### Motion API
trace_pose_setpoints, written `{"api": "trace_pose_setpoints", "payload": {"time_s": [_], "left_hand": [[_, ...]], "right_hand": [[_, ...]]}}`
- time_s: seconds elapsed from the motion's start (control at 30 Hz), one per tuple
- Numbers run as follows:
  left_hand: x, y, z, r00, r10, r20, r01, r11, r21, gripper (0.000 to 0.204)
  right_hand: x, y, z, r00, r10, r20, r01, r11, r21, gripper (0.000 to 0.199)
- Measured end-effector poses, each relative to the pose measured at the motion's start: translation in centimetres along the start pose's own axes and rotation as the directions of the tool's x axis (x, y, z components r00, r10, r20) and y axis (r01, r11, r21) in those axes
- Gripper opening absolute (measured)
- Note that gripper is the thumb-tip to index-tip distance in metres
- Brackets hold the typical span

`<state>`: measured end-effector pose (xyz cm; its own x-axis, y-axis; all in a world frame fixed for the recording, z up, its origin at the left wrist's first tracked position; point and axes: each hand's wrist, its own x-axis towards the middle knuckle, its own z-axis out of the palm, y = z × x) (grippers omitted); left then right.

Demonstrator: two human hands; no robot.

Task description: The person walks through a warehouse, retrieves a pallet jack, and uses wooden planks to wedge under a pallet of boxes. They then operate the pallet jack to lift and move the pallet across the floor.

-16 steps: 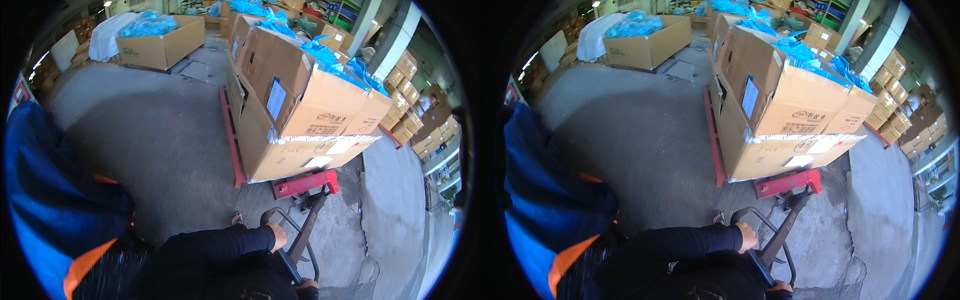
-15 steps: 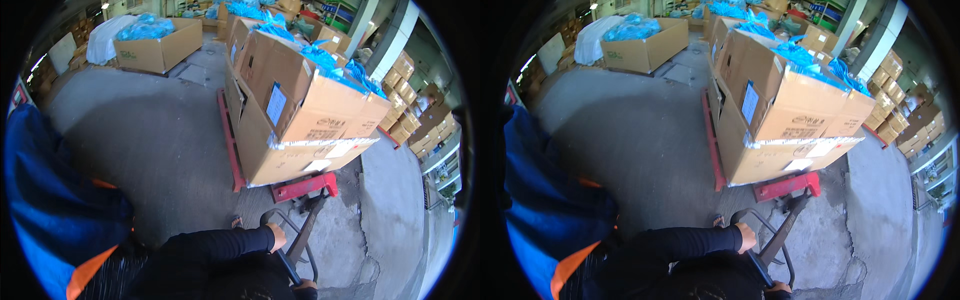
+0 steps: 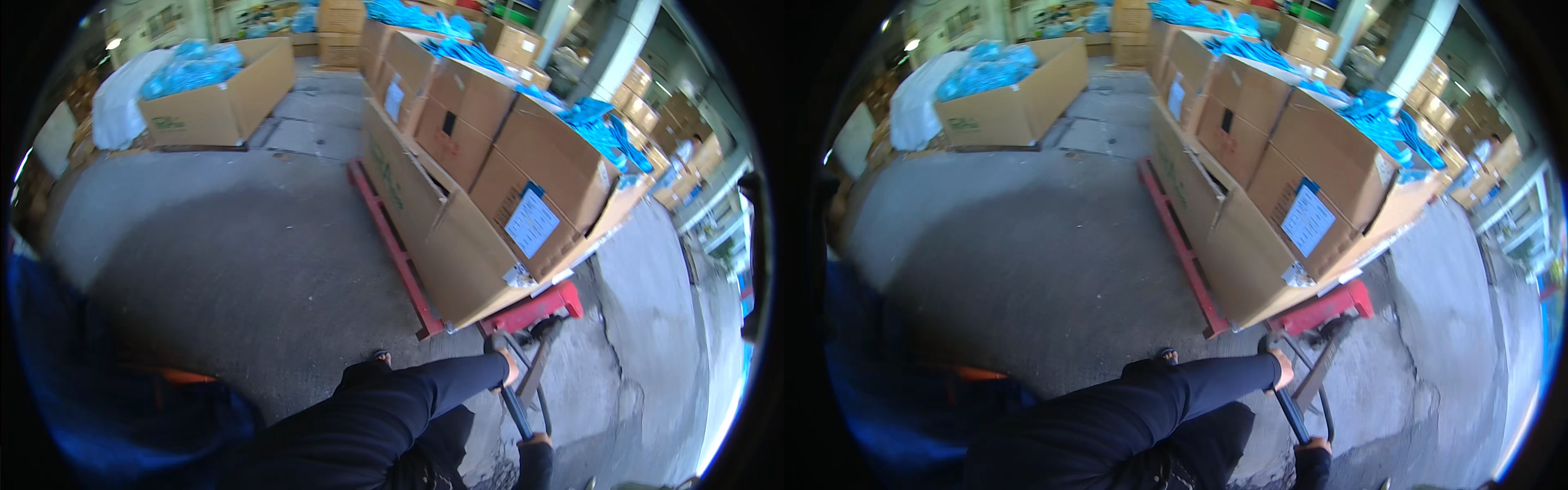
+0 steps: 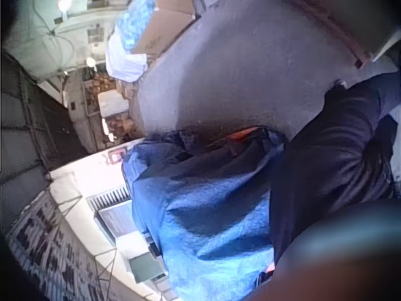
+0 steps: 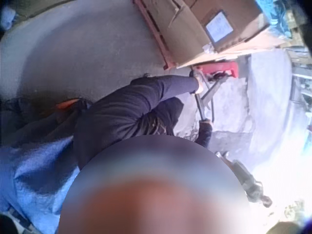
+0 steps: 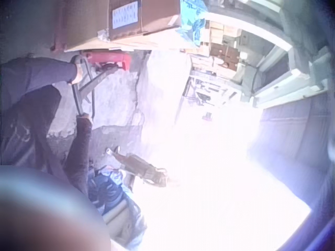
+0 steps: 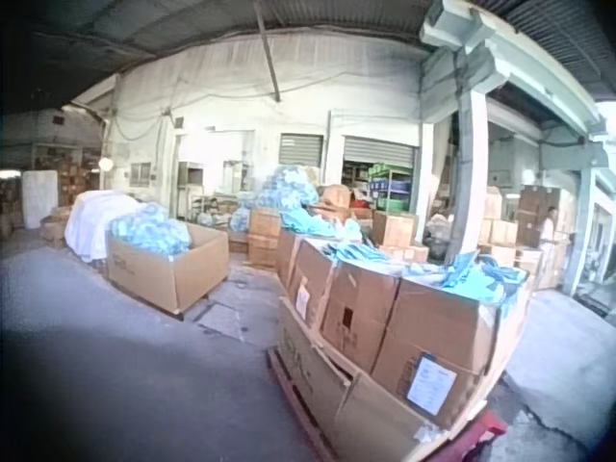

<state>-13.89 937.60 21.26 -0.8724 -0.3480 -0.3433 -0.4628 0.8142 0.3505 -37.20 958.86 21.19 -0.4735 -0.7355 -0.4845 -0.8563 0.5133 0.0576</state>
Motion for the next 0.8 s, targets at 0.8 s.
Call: {"api": "trace_pose_setpoints", "payload": {"time_s": [0.8], "left_hand": [[-5.5,-10.3,2.8,0.967,0.219,-0.129,-0.199,0.968,0.154,0.022]], "right_hand": [[-7.2,-14.7,4.0,0.970,0.238,0.046,-0.241,0.967,0.083,0.039]]}}
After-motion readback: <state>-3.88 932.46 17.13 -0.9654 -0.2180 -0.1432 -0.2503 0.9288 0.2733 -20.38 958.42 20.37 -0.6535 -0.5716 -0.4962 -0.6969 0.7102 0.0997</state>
